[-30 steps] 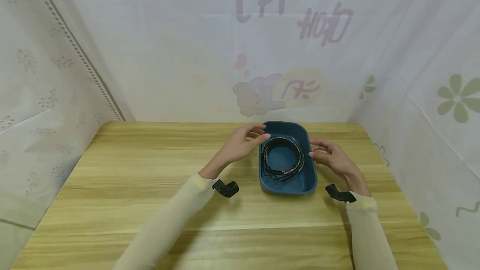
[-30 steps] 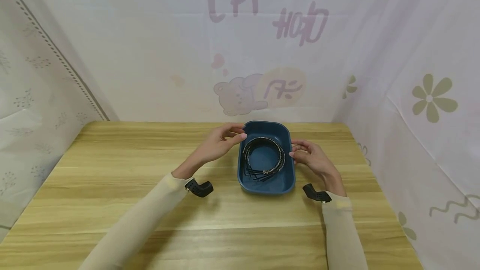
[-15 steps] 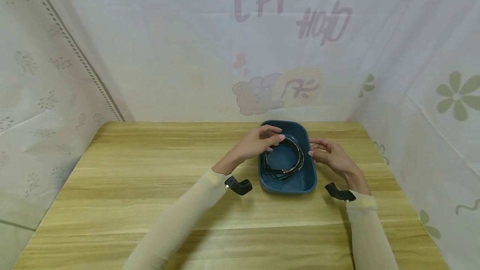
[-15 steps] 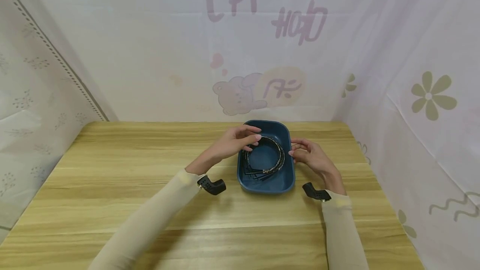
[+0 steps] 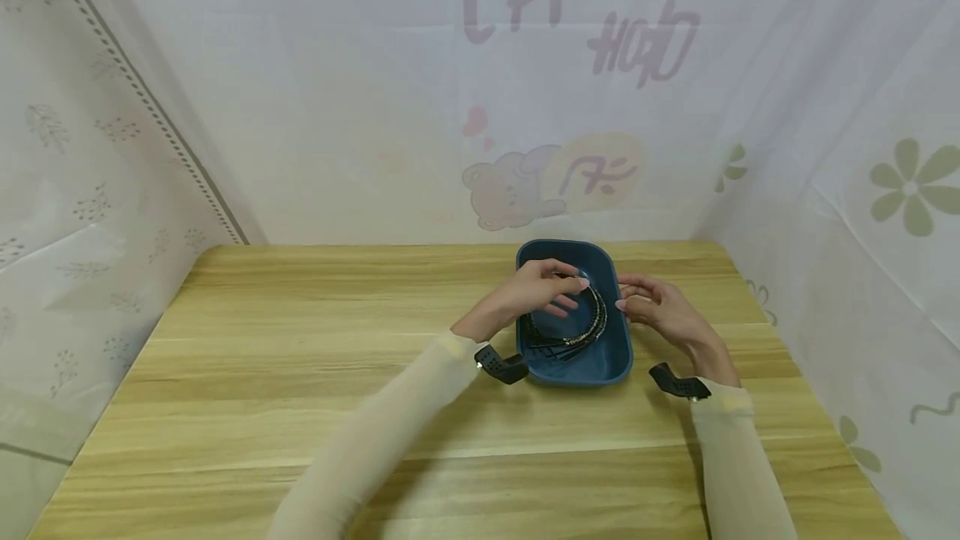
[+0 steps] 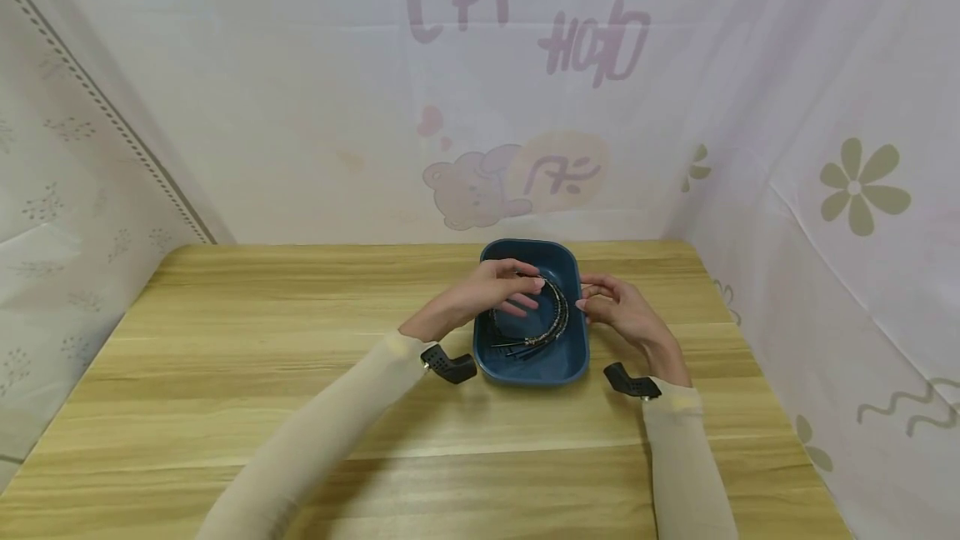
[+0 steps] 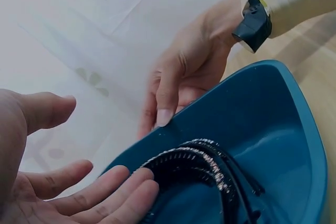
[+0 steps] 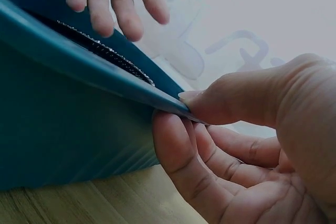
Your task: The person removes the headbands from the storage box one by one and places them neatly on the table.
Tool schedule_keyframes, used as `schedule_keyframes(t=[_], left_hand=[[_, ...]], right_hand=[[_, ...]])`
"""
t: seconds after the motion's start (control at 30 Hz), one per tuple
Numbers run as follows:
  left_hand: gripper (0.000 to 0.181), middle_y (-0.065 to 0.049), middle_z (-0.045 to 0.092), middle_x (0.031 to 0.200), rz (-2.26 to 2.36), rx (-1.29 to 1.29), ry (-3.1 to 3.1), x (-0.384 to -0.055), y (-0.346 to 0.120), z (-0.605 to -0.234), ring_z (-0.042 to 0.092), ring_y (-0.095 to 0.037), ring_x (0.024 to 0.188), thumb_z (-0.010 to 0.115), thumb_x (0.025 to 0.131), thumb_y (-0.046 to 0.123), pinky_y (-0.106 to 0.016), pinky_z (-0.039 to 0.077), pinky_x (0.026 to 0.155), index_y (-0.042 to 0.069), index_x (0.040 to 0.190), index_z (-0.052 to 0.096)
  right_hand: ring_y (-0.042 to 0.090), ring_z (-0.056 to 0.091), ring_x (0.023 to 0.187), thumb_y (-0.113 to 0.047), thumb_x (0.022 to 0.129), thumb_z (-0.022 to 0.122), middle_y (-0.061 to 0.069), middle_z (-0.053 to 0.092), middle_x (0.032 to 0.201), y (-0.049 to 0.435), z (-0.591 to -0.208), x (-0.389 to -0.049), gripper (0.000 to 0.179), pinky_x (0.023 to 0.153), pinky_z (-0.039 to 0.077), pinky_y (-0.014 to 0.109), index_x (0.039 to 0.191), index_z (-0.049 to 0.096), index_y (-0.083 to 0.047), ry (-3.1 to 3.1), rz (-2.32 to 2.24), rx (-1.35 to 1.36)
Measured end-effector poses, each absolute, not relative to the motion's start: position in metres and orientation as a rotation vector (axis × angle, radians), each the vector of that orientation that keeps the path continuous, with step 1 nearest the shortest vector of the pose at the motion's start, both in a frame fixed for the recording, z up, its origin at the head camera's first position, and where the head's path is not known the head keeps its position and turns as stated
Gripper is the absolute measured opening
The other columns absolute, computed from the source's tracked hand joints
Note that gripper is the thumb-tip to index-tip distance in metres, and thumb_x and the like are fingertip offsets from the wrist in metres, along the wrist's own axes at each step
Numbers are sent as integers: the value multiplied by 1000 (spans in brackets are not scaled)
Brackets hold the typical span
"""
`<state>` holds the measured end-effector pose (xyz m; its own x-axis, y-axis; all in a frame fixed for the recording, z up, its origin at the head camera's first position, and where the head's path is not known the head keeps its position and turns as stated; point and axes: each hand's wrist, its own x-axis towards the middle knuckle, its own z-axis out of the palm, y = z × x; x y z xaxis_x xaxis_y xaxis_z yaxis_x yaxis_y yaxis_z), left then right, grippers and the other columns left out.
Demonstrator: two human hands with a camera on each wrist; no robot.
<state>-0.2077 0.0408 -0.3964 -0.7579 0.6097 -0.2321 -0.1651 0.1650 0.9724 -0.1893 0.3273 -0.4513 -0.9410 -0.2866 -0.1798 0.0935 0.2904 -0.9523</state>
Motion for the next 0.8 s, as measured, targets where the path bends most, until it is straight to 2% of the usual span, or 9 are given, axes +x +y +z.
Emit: schedule_keyframes(t=[0.1, 0.27, 0.5, 0.7, 0.8], left_hand=[[59, -24, 60, 142, 1660, 396, 1802, -209, 46, -401, 66, -39, 121, 66, 102, 33, -55, 52, 105, 0, 148, 47], [57, -22, 63, 137, 1607, 306, 1799, -211, 55, -408, 68, -38, 119, 69, 99, 33, -52, 54, 103, 1, 143, 52], [34, -24, 67, 127, 1521, 216, 1815, -211, 67, -411, 70, -38, 114, 71, 98, 28, -47, 58, 98, 5, 123, 69], [28, -24, 72, 120, 1489, 198, 1821, -215, 75, -417, 74, -35, 106, 71, 97, 24, -44, 61, 93, 3, 117, 73], [22, -20, 75, 110, 1482, 183, 1834, -216, 79, -420, 75, -34, 102, 73, 96, 21, -44, 61, 91, 3, 108, 74]], right_hand=[[10, 66, 90, -19, 102, 66, 6, 62, 115, 327, -452, -189, 59, 83, 60, 27, 152, 41, -1, 2249, -1690, -187], [9, 66, 89, -18, 103, 64, 7, 60, 115, 328, -453, -190, 58, 82, 60, 26, 152, 40, 0, 2250, -1695, -196], [8, 66, 90, -14, 102, 65, 9, 60, 118, 325, -451, -189, 59, 82, 59, 25, 152, 39, 3, 2237, -1713, -182], [8, 66, 92, -16, 101, 66, 9, 59, 120, 326, -450, -189, 61, 83, 59, 25, 152, 39, 3, 2230, -1710, -178], [8, 66, 92, -16, 101, 66, 9, 60, 119, 325, -450, -189, 60, 83, 59, 25, 152, 39, 3, 2234, -1705, -180]])
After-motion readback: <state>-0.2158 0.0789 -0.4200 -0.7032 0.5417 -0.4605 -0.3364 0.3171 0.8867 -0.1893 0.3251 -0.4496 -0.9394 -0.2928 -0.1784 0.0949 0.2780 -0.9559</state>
